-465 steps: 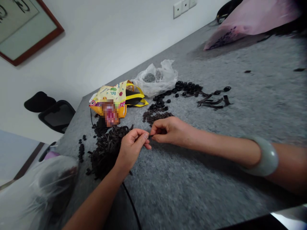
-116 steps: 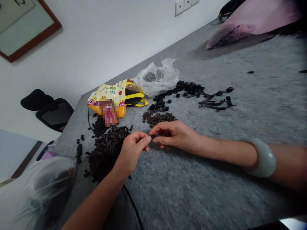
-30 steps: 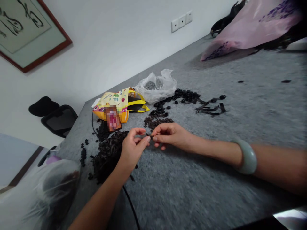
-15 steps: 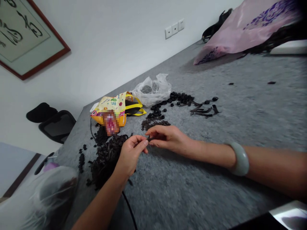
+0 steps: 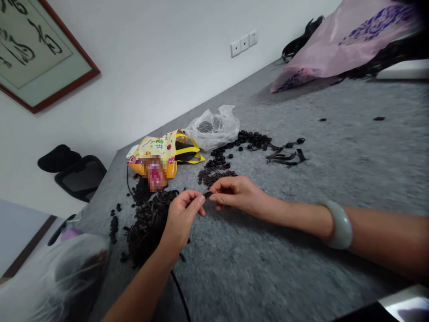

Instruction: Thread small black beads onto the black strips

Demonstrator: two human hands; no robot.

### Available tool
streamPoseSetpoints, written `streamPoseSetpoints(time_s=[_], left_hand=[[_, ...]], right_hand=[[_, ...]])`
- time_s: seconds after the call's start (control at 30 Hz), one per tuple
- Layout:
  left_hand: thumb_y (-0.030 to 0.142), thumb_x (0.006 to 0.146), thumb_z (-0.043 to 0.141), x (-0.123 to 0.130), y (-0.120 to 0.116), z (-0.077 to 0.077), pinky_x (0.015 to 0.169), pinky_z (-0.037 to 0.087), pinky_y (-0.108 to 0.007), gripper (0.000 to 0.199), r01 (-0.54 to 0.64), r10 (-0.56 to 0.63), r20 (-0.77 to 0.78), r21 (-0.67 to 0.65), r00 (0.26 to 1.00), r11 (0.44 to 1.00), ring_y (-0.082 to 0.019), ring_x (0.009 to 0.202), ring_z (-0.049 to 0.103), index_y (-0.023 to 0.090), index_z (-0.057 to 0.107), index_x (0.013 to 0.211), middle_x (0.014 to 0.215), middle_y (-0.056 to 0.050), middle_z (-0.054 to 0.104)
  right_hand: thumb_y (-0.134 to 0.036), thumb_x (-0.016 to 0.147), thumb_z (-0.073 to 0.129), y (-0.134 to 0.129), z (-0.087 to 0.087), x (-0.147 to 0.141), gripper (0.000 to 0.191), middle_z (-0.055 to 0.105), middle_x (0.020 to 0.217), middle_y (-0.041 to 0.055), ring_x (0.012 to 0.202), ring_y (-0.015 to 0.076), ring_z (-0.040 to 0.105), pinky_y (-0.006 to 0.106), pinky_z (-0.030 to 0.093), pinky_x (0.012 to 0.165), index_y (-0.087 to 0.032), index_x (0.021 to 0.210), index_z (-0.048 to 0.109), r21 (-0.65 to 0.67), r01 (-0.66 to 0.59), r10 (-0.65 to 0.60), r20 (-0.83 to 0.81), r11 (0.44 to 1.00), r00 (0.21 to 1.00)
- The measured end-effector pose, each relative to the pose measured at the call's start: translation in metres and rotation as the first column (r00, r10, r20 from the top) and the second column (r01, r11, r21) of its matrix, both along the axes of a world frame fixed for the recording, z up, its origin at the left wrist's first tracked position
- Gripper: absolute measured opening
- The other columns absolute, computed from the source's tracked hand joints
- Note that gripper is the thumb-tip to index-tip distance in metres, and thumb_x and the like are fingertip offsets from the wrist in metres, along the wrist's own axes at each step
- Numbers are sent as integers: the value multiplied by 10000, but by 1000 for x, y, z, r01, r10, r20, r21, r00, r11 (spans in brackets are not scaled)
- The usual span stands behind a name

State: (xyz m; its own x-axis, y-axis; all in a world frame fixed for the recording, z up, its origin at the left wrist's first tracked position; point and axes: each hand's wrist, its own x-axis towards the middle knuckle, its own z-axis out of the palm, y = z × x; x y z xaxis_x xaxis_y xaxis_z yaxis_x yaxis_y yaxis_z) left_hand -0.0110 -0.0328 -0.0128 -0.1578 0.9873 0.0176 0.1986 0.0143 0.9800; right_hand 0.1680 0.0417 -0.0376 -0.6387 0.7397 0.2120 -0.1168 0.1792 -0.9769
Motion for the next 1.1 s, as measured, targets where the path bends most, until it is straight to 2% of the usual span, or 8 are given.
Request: streamPoseSetpoints(time_s=[0.2, 0.37, 0.43, 0.5, 0.7, 0.83, 0.93, 1.1], left_hand=[[345, 837, 659, 4, -1, 8, 633, 438, -253, 168, 4, -3, -140, 10, 990, 1000, -128, 602, 570, 181, 639, 805, 606, 30, 615], [376, 741, 718, 10, -4, 14, 601, 471, -268, 214, 23, -26, -170, -21, 985, 1000, -152, 586, 627, 189, 626, 790, 670, 21, 650], [385, 714, 749, 9, -5, 13, 584, 466, -269, 234, 17, -29, -191, -61, 981, 998, -157, 565, 622, 192, 621, 744, 640, 24, 640], [401, 765, 729, 6, -4, 12, 615, 471, -271, 226, 46, -60, -193, -75, 979, 996, -166, 590, 625, 193, 640, 759, 596, 20, 637], [406, 760, 758, 2, -3, 14, 660, 481, -269, 245, 27, -35, -96, -79, 995, 996, -171, 633, 658, 186, 667, 817, 654, -1, 694], [368, 758, 761, 5, -4, 14, 669, 493, -262, 225, -23, 20, -41, -68, 999, 997, -159, 630, 665, 176, 669, 829, 658, 2, 699], [334, 758, 753, 5, -4, 11, 649, 496, -257, 195, -10, 10, 0, -40, 1000, 999, -150, 613, 668, 170, 668, 819, 651, 5, 694], [296, 754, 734, 8, -2, 10, 634, 522, -269, 154, 9, -9, 3, 2, 1000, 1000, -149, 576, 675, 169, 663, 805, 641, 11, 686]], right_hand=[[-375, 840, 677, 0, 3, -1, 219, 620, 635, -14, 550, 95, 536, 211, 406, 502, -160, 812, 643, 6, 11, -11, 42, 1000, 999], [-225, 781, 655, -4, 5, -1, 100, 566, 603, -43, 541, 76, 483, 199, 366, 498, -166, 725, 596, -12, 57, -56, 69, 998, 996], [-183, 752, 671, -5, 7, -1, 84, 557, 604, -53, 544, 68, 467, 192, 358, 499, -168, 716, 596, -18, 33, -32, 61, 999, 998], [-168, 738, 685, -6, 8, 1, 101, 569, 601, -60, 530, 67, 477, 190, 367, 489, -176, 723, 586, -78, -17, 20, 32, 997, 999], [-223, 753, 757, -8, 14, 5, 168, 597, 618, -56, 541, 65, 532, 177, 402, 497, -172, 744, 598, -144, -73, 67, -47, 987, 997], [-330, 776, 782, -7, 10, 3, 222, 653, 706, -33, 603, 84, 616, 185, 490, 541, -169, 867, 659, -208, -153, 137, -87, 966, 987], [-391, 813, 755, -6, 6, 0, 257, 683, 748, -12, 600, 85, 636, 183, 498, 527, -169, 922, 686, -220, -129, 117, -69, 967, 991], [-406, 799, 766, -5, 5, -1, 269, 660, 678, -10, 572, 87, 617, 183, 463, 507, -155, 867, 698, -161, -56, 52, -30, 985, 998]])
